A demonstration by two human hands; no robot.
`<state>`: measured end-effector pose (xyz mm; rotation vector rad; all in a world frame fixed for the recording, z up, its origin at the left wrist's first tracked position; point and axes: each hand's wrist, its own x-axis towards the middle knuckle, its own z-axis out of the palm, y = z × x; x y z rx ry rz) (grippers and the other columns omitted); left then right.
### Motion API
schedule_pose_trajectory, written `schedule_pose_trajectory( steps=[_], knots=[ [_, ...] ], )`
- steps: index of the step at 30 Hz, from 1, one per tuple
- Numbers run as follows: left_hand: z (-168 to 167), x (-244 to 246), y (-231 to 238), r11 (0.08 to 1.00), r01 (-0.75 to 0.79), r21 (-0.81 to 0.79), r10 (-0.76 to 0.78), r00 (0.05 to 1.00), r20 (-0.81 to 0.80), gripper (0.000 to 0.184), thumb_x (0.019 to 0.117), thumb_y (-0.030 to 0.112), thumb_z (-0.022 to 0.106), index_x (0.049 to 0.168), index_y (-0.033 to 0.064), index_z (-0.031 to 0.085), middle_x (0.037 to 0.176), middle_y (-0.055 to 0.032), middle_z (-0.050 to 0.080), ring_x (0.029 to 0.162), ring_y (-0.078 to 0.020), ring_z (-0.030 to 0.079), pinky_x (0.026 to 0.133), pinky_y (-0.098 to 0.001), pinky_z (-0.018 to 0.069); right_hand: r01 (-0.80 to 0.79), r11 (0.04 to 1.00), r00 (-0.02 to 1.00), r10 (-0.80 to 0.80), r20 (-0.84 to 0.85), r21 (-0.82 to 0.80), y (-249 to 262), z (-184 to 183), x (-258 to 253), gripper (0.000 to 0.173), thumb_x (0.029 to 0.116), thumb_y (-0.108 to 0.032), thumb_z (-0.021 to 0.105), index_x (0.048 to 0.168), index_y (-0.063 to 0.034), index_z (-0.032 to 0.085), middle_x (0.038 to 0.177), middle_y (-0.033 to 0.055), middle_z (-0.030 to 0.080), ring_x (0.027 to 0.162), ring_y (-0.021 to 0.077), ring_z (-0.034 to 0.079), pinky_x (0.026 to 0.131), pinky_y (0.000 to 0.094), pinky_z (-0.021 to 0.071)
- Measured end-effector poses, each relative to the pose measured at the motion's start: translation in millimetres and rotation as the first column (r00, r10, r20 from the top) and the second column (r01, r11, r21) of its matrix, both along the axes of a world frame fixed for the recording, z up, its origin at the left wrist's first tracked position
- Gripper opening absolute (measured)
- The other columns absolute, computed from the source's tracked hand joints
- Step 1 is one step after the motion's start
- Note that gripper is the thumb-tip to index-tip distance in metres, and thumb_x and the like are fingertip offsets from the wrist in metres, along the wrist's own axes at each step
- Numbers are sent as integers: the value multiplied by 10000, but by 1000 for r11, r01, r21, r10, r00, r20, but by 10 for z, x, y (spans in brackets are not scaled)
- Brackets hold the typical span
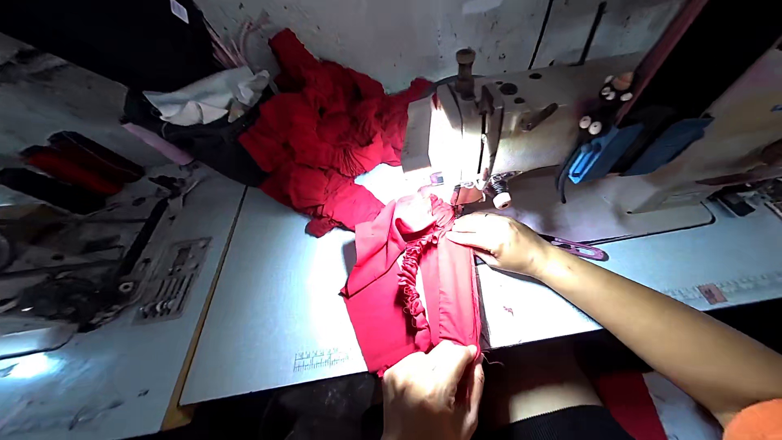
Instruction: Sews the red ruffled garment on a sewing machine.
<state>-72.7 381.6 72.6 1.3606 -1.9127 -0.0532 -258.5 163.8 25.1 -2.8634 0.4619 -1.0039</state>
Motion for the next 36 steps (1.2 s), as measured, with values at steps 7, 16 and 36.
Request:
schedule_pose_trajectory(
  steps=[7, 16, 36],
  knots=[
    [-50, 224, 13, 998, 15, 54, -11, 998, -68, 195, 947, 223, 646, 870, 102, 778, 650, -4, 653, 562, -57, 552, 519, -213, 382, -16, 997, 988, 5, 152, 71, 52, -14, -95, 256, 953, 11, 567, 1108, 22, 771, 1121, 160, 769, 1137, 243, 722, 1055, 343, 535],
    [-40, 7, -27, 996, 80, -41, -80, 997, -9, 198, 938, 180, 630, 838, 92, 776, 550, 2, 512, 486, -124, 442, 481, -264, 310, -122, 990, 992, 124, 31, -67, 215, 119, -70, 215, 966, -78, 603, 1049, -13, 791, 1075, 182, 771, 1096, 287, 730, 1024, 386, 542],
    [-132, 68, -9, 998, 60, -37, -56, 995, 84, 210, 936, 172, 618, 803, 92, 759, 568, 2, 557, 483, -126, 479, 467, -274, 323, -241, 932, 965, 260, -36, 272, 848, 281, 23, 224, 959, 7, 530, 915, -44, 744, 881, 80, 725, 939, 214, 683, 919, 358, 522]
  ],
)
